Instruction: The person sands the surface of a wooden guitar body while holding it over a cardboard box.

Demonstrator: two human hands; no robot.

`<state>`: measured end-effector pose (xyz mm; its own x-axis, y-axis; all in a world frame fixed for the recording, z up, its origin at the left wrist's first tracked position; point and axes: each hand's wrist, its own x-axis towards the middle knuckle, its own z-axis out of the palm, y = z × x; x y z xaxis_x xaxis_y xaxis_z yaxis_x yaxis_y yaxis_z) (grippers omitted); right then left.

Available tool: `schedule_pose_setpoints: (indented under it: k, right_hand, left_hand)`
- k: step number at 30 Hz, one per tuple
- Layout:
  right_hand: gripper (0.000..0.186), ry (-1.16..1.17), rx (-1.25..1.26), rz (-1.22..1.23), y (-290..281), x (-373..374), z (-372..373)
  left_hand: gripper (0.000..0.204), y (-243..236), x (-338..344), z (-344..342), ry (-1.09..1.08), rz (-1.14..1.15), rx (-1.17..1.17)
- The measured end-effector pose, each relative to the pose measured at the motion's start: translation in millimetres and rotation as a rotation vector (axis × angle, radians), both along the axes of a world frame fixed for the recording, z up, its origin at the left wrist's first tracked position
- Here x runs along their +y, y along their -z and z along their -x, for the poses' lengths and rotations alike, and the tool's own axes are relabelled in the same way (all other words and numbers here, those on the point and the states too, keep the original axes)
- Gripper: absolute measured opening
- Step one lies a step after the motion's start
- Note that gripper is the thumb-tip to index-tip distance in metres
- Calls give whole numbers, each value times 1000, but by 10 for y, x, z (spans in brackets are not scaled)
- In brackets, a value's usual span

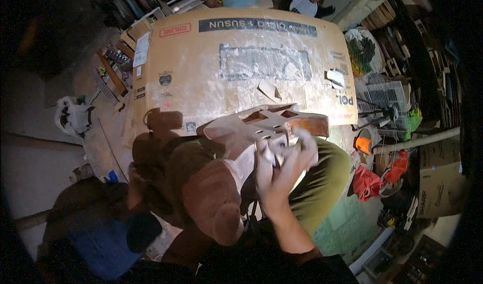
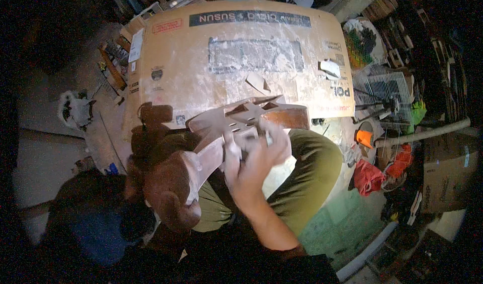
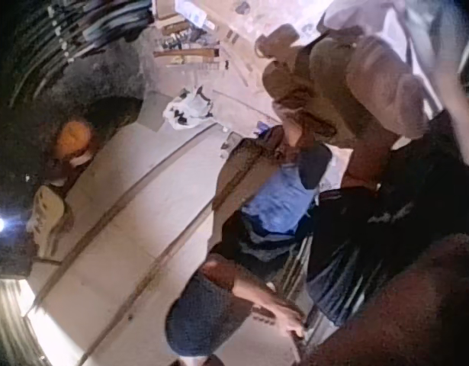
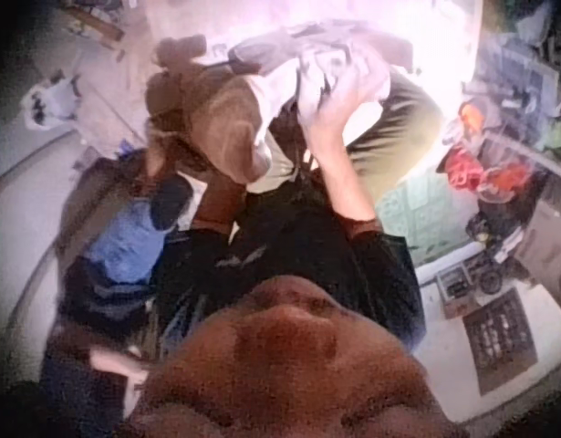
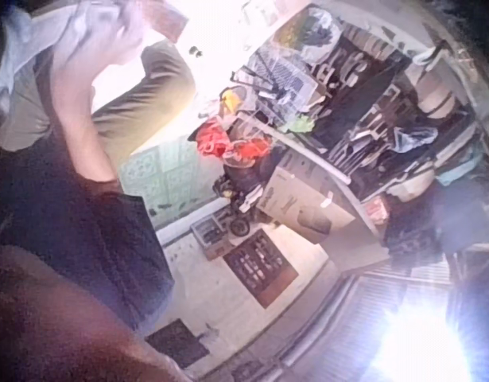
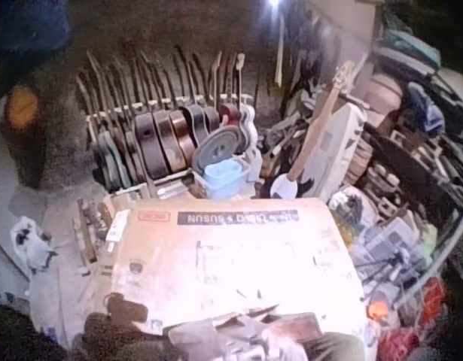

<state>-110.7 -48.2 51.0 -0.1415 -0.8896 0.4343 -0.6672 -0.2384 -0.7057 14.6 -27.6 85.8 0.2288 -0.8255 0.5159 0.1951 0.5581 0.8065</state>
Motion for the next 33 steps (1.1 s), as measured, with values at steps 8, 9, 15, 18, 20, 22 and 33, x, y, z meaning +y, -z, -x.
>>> schedule_pose_setpoints:
  k: [8,9,15,18,20,22,33]
  right_hand:
    - [19,-4,183,-21,-137,-113,-17]
    - [20,-9,135,-29,-126,-129,-63]
    - [23,40,164,16,-27,-192,-13]
    - [22,11,135,0,-19,7,-5]
    - [21,48,107,-7,35,-46,36]
    - [21,50,175,-7,-118,-302,-32]
    - [18,42,143,4,-57,-49,68]
  left_hand:
    - [45,150,-16,-60,329,124,276]
    - [47,200,-149,-150,460,230,280]
    - [52,11,-242,-3,85,50,-6]
    - [53,-126,-185,19,-121,-171,30]
    - [53,-112,-190,54,-96,-150,-17]
    - [52,-131,-163,63,-65,-119,-61]
    - [48,53,-52,173,-135,-25,84]
